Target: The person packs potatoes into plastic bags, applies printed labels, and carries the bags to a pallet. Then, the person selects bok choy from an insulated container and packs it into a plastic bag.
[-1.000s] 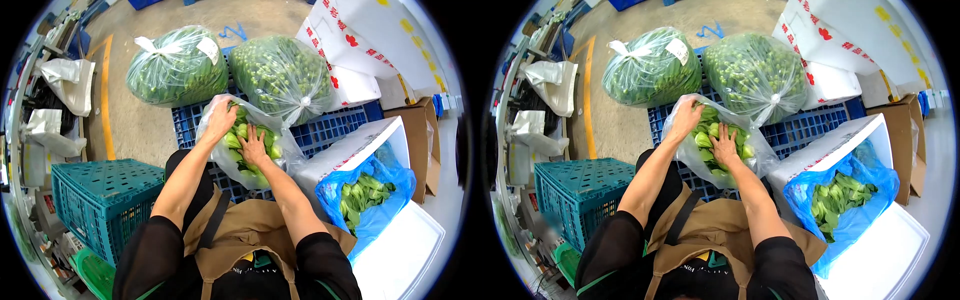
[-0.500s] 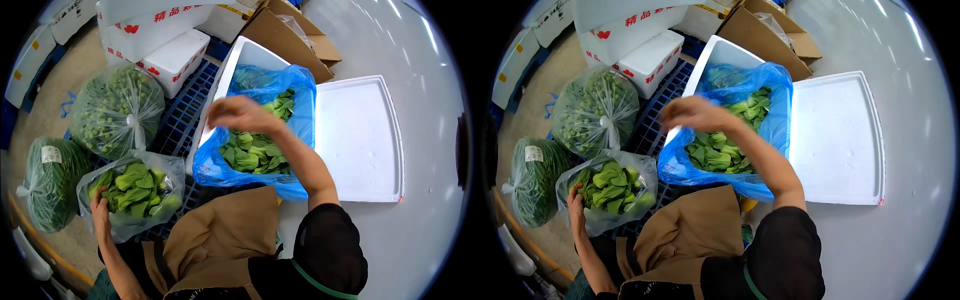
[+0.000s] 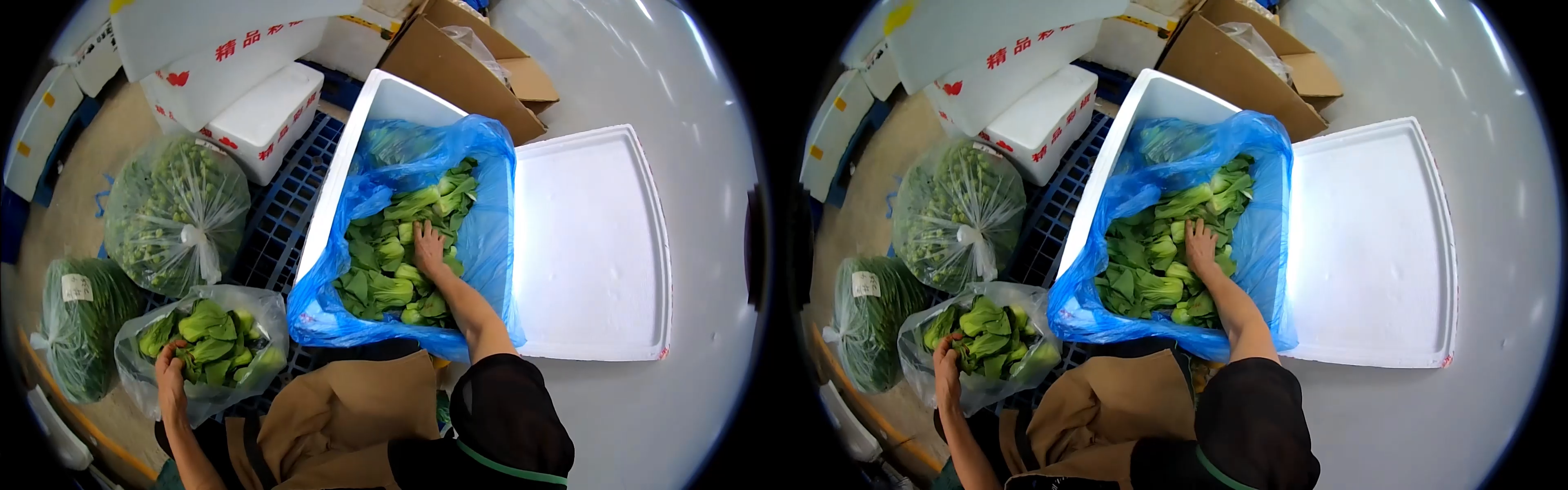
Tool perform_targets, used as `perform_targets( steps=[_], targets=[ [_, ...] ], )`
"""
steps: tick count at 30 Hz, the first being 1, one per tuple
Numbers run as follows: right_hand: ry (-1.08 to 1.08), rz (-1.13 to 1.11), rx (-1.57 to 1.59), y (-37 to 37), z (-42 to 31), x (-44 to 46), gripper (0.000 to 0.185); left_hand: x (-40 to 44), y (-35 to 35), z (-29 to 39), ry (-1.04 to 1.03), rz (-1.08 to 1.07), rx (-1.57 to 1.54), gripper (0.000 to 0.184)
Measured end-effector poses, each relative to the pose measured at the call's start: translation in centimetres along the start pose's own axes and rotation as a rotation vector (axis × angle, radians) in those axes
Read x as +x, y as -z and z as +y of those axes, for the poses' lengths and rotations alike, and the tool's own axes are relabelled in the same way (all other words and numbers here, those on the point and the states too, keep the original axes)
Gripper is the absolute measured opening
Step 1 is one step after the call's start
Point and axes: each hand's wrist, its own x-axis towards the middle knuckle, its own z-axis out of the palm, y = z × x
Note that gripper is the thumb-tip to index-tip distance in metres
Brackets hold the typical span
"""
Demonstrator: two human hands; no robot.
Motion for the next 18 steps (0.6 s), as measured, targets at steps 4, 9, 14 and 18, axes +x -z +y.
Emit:
perform_targets(
  steps=[4,9,14,18],
  targets=[
    [-0.035,-0.105,0.165,2.3,-0.6,1.0,0.073,0.4,-2.4,0.1,-0.004,-0.052,0.043,0.032],
    [-0.039,-0.016,0.045,0.9,-0.4,2.0,0.061,0.5,-3.8,0.6,-0.003,-0.122,0.112,0.034],
    [-0.087,0.227,0.426,6.3,1.5,0.6,0.055,0.5,-2.9,0.3,0.028,-0.100,0.040,0.033],
    [-0.570,0.295,1.484,8.1,2.9,1.9,0.051,0.6,-2.6,0.0,0.029,-0.042,-0.025,0.034]
  ],
)
